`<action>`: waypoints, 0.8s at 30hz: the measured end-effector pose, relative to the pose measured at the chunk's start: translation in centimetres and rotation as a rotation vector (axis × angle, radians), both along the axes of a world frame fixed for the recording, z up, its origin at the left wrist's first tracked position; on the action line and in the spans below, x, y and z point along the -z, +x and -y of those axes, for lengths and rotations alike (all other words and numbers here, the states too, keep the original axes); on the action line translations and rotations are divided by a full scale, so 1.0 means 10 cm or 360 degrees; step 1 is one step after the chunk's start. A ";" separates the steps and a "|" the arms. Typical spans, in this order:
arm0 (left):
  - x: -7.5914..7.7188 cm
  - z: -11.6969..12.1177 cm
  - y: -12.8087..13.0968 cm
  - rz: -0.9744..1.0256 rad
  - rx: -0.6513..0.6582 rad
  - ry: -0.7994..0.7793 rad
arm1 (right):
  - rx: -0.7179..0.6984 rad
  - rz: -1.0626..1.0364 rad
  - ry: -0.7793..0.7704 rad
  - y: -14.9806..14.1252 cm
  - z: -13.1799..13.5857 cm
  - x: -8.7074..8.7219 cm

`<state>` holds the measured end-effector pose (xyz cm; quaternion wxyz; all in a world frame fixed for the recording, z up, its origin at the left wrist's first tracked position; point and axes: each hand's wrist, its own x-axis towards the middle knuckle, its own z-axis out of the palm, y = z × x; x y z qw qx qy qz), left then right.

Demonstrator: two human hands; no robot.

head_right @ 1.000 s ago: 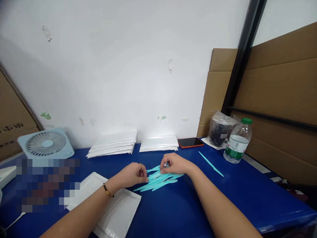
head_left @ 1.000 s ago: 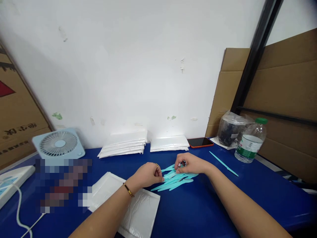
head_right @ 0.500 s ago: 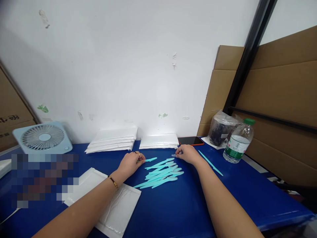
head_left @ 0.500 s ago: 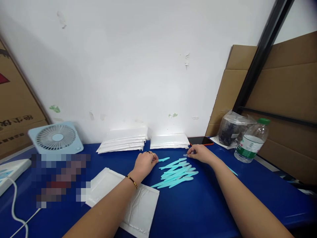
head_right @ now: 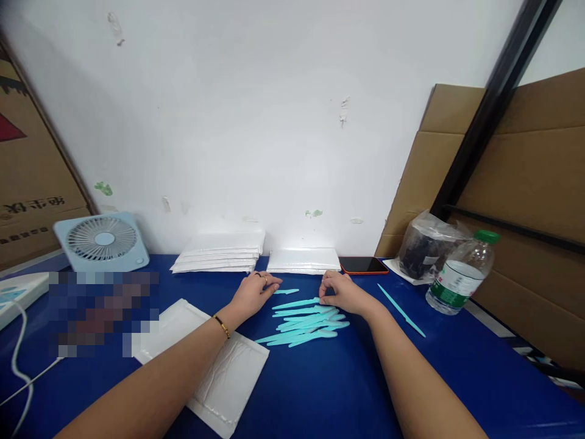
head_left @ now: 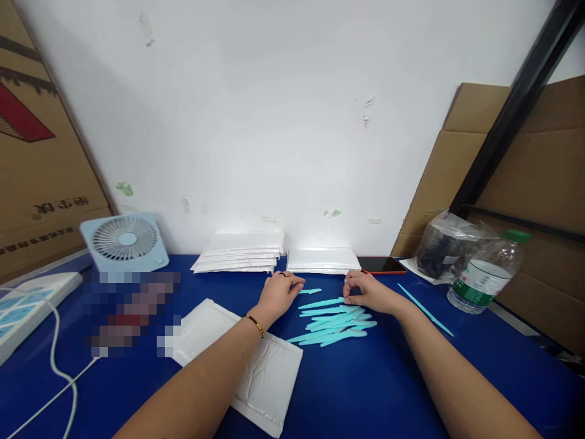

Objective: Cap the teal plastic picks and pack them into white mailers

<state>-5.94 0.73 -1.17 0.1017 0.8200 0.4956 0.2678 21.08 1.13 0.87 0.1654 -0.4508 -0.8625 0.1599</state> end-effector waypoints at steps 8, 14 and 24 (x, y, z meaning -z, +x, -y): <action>-0.06 0.08 0.05 -0.0162 0.0103 -0.0011 | 0.0066 0.0016 0.0295 -0.15 0.02 -0.01; -0.09 0.06 0.02 -0.0158 0.0020 0.0007 | 0.0182 -0.0121 0.0157 -0.02 -0.04 0.03; -0.08 -0.01 -0.07 -0.0244 -0.0031 -0.0080 | 0.0271 -0.0123 0.0120 0.07 -0.11 0.08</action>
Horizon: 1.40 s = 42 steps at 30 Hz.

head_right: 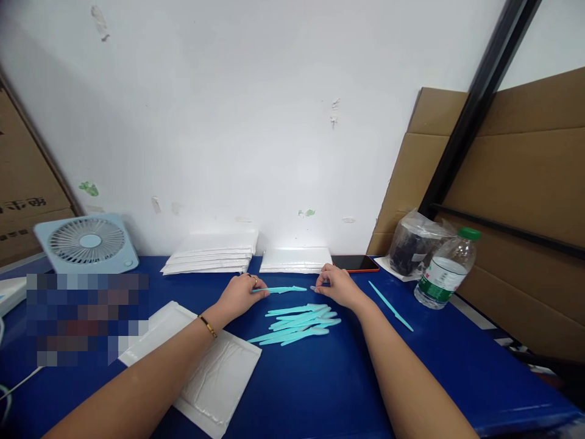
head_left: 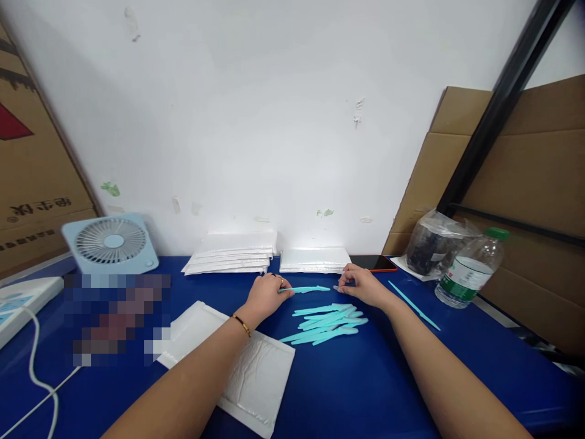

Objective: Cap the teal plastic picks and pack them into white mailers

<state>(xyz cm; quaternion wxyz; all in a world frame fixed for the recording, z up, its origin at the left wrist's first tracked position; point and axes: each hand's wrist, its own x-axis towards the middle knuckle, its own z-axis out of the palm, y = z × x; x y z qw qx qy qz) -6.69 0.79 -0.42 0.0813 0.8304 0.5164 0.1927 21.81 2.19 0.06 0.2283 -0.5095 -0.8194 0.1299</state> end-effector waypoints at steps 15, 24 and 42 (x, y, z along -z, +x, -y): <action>0.07 -0.01 -0.01 0.0151 0.0012 0.0034 | -0.0322 0.0109 -0.0304 -0.12 0.13 -0.04; -0.02 0.17 0.18 0.0075 0.0282 -0.0010 | -0.0353 -0.0013 -0.0069 -0.31 0.19 -0.05; 0.08 -0.02 -0.02 0.0102 0.0105 -0.0091 | -0.0448 0.0057 -0.0467 0.04 0.20 -0.20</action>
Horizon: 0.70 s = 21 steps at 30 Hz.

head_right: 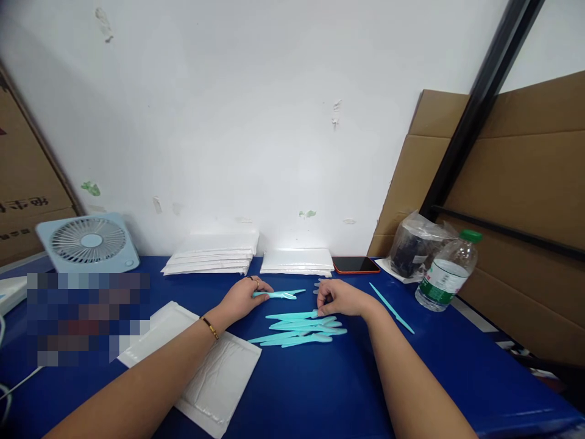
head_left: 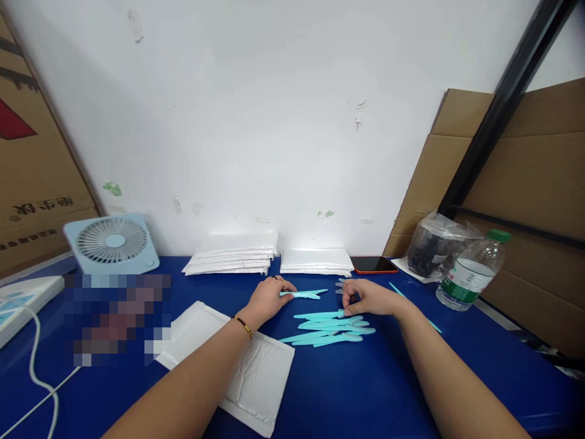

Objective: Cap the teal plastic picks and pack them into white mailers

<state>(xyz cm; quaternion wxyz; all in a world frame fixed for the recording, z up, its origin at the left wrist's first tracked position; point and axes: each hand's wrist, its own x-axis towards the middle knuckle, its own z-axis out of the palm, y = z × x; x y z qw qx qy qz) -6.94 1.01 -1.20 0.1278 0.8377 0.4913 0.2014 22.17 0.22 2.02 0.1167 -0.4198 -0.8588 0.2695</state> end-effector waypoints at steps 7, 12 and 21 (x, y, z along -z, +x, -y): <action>-0.09 0.14 0.10 0.0144 0.0063 0.0083 | 0.0178 -0.0271 0.0050 -0.23 0.03 0.07; -0.07 0.12 0.12 0.0084 0.0149 0.0053 | 0.0236 -0.0354 -0.0034 -0.26 0.00 0.12; -0.01 0.00 -0.05 0.0010 -0.0027 0.0132 | 0.0397 -0.0107 0.0183 0.07 -0.10 0.08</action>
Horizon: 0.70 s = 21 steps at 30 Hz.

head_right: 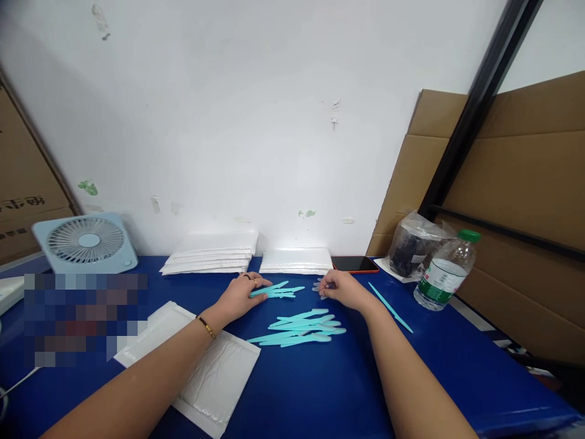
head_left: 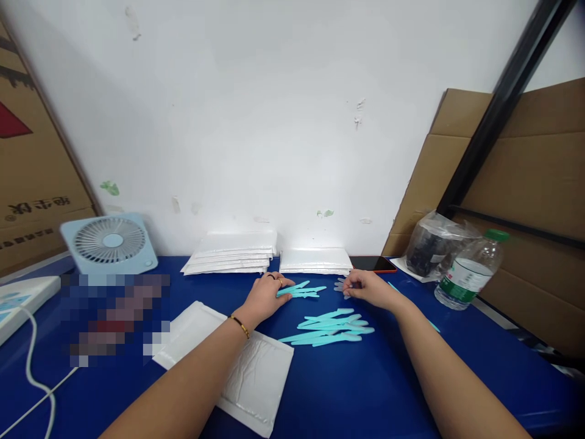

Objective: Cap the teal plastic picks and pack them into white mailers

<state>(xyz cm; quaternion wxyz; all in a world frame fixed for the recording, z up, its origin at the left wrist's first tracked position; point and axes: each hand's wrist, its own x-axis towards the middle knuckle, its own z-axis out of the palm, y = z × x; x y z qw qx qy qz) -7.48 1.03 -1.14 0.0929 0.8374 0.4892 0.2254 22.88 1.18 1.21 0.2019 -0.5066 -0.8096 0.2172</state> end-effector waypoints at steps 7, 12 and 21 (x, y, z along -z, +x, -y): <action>0.07 -0.03 0.04 0.0091 0.0053 -0.0018 | -0.0322 0.0186 -0.0237 -0.11 0.09 0.00; -0.08 0.15 0.15 0.0172 0.0126 0.0108 | -0.0272 -0.0015 -0.0134 -0.27 0.10 0.05; -0.08 0.10 0.17 -0.0018 0.0099 0.0108 | -0.0091 -0.0134 -0.0101 -0.22 0.03 0.08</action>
